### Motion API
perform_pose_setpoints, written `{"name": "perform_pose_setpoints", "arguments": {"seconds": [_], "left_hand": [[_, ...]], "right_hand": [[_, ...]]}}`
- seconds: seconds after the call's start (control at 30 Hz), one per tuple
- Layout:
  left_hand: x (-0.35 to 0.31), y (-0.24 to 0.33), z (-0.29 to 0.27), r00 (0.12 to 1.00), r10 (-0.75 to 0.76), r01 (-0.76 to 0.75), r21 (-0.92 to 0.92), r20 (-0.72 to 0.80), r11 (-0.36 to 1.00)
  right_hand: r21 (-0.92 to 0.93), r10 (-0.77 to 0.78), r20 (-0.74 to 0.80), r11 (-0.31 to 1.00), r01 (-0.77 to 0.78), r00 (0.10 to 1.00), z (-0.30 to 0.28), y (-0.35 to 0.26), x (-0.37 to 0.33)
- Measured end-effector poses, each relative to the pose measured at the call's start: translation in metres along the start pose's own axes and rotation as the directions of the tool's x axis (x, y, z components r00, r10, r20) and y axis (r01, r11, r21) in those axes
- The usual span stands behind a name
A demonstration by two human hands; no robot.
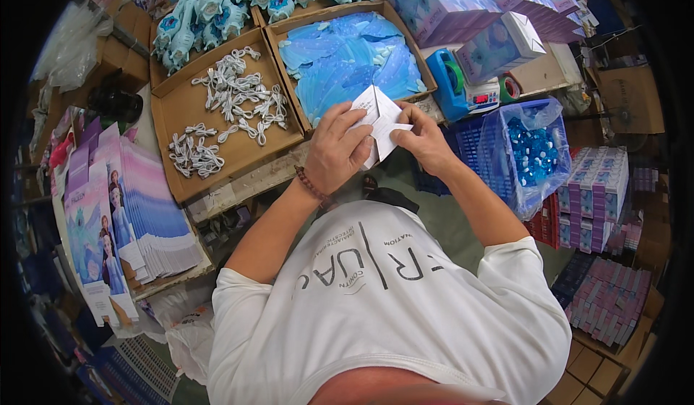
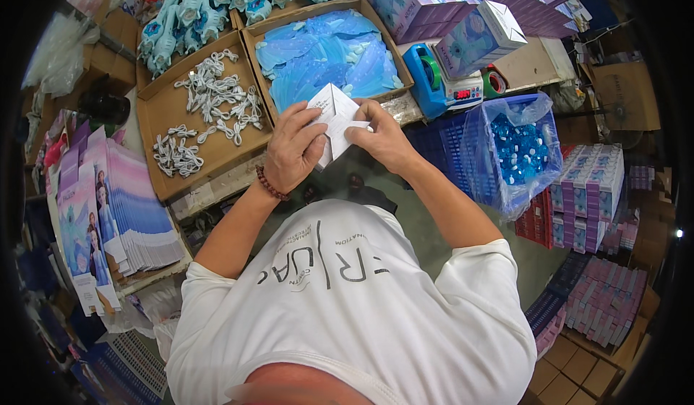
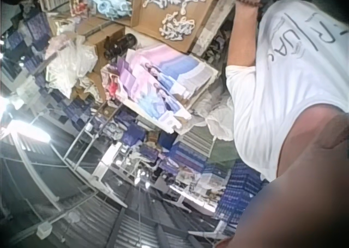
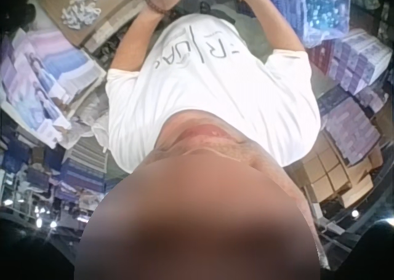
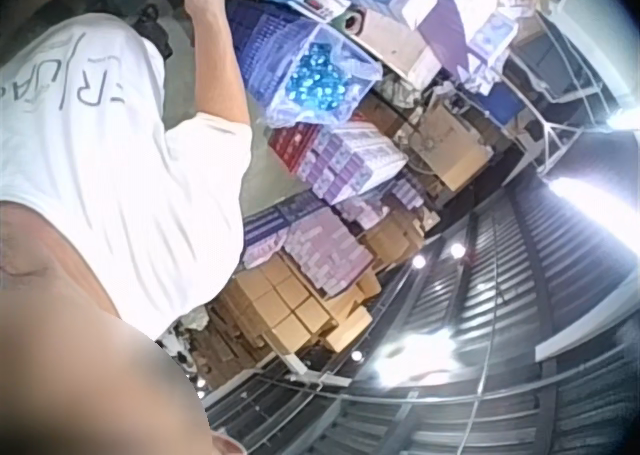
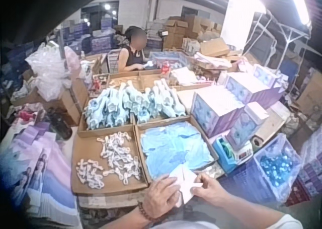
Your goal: The person repeatedly assembles small kits by folding flat boxes, inserting a blue plastic toy and a blue paper insert, and closing the box. The finished boxes are stacked on the table.
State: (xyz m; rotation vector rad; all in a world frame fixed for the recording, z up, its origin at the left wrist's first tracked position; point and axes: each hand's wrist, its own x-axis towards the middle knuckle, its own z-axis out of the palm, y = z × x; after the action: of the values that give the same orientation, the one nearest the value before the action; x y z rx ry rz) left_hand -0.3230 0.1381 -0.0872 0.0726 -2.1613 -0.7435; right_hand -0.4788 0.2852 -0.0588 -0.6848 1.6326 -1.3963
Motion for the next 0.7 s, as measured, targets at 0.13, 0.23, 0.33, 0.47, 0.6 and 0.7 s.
{"name": "perform_pose_setpoints", "arguments": {"seconds": [0.13,0.23,0.33,0.47,0.6,0.7], "left_hand": [[0.002,0.001,-0.001,1.0,0.011,-0.012,0.017,0.024,1.0],[0.003,0.001,-0.004,0.999,-0.005,0.004,0.031,0.05,1.0],[0.005,0.001,-0.007,0.997,-0.013,0.012,0.014,0.074,1.0],[0.007,0.0,-0.009,0.995,-0.02,0.018,0.024,0.098,1.0],[0.011,0.001,-0.008,0.997,-0.034,0.033,0.015,0.076,0.999],[0.014,0.005,-0.005,0.996,-0.037,0.036,0.014,0.081,0.999]], "right_hand": [[-0.06,-0.056,0.016,0.997,0.057,0.998,-0.002,0.004,0.0],[-0.182,-0.154,0.057,0.97,0.162,0.986,-0.004,0.004,0.0],[-0.252,-0.216,0.102,0.939,0.235,0.971,-0.005,0.001,-0.001],[-0.344,-0.203,0.139,0.908,0.239,0.969,-0.005,-0.008,-0.001],[-0.517,-0.263,0.126,0.806,0.289,0.957,-0.003,-0.015,0.001],[-0.476,-0.227,0.036,0.852,0.216,0.973,0.003,-0.014,0.003]]}}
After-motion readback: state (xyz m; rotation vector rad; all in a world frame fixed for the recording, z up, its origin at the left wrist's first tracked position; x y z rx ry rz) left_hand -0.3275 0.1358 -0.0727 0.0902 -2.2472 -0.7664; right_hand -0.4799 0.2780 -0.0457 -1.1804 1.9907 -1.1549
